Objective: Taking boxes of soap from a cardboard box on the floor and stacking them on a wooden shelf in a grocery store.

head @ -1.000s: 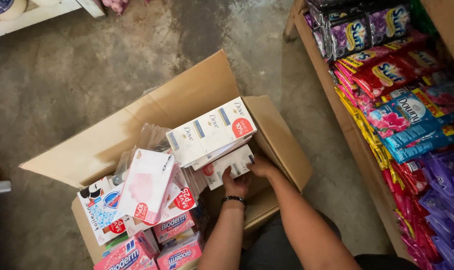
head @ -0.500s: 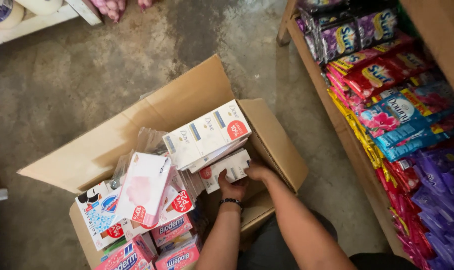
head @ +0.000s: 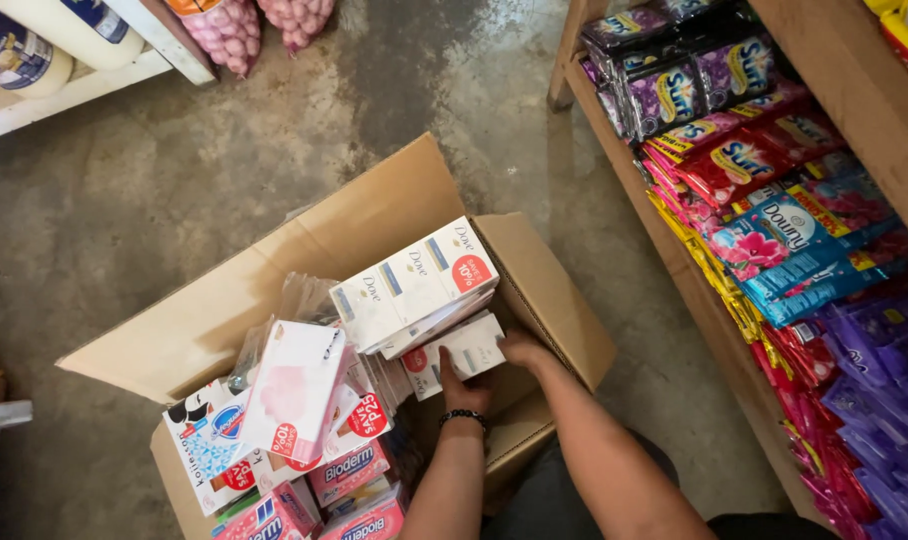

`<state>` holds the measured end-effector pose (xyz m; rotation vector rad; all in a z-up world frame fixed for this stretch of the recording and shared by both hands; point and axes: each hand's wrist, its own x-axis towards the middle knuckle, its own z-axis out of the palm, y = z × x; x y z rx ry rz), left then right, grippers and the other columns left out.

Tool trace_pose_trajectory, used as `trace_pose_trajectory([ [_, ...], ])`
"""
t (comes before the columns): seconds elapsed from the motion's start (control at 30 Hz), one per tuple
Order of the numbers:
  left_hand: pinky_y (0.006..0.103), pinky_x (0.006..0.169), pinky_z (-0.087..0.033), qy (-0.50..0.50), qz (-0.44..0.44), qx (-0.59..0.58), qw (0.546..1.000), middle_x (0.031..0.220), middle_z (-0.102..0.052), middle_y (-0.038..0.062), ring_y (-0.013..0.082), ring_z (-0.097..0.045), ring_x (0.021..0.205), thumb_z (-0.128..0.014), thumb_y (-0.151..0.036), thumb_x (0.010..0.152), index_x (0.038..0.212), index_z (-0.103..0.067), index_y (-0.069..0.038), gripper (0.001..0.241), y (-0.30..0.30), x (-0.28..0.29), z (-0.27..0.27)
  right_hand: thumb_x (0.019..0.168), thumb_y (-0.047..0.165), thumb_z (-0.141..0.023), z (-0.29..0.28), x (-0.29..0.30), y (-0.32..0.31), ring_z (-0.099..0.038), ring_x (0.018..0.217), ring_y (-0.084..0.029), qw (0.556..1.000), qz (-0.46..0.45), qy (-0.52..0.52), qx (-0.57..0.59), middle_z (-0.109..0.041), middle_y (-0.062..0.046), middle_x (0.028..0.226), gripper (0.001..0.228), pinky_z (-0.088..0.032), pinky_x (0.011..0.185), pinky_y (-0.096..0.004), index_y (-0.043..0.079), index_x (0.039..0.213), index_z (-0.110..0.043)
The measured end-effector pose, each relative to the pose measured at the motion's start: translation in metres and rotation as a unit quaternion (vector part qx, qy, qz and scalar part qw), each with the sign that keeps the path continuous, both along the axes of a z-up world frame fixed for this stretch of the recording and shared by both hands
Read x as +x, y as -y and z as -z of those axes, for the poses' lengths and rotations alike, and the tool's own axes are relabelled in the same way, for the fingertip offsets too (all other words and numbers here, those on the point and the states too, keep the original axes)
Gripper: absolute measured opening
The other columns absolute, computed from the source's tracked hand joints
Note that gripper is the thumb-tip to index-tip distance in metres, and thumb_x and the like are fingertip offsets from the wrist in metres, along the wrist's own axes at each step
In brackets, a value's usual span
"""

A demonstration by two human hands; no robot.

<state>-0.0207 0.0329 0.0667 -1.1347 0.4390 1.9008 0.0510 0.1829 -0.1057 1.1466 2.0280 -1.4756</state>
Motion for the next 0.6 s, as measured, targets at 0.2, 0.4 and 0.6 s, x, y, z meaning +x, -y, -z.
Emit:
trace_pose_trajectory([
  [0.2, 0.0544, 0.108, -0.037, -0.028, 0.118, -0.112, 0.986, 0.129, -0.068, 0.009, 0.0342, -0.057, 0.120, -0.064, -0.077, 0.079, 0.135, -0.064, -0.020, 0.080, -0.006, -0.001, 0.016, 0.102, 0.037, -0.053, -0.052, -0.015, 0.003, -0.066, 0.124, -0.035, 0.995, 0.095, -0.012, -0.012, -0.069, -0.026, 0.129, 0.051, -0.049, 0.105, -0.044, -0.005, 0.130, -0.064],
  [0.4, 0.0513, 0.106, -0.044, -0.038, 0.085, -0.102, 0.990, 0.127, -0.070, 0.004, 0.0289, -0.062, 0.120, -0.067, -0.069, 0.084, 0.130, -0.066, -0.019, 0.068, -0.002, 0.005, 0.067, 0.093, 0.020, -0.052, -0.039, -0.012, 0.002, -0.070, 0.118, -0.035, 0.998, 0.020, -0.013, 0.055, -0.071, -0.025, 0.125, 0.041, -0.054, 0.099, -0.045, 0.000, 0.122, -0.072],
  [0.6, 0.0428, 0.084, -0.051, -0.066, 0.164, -0.063, 0.982, 0.106, -0.067, 0.007, 0.0254, -0.063, 0.092, -0.075, -0.065, 0.088, 0.119, -0.065, -0.016, 0.059, 0.007, 0.012, 0.088, 0.091, 0.014, -0.061, -0.245, 0.001, 0.023, -0.065, 0.120, -0.041, 0.976, -0.131, 0.017, 0.173, -0.069, -0.026, 0.126, 0.035, -0.052, 0.102, -0.050, 0.002, 0.123, -0.072],
])
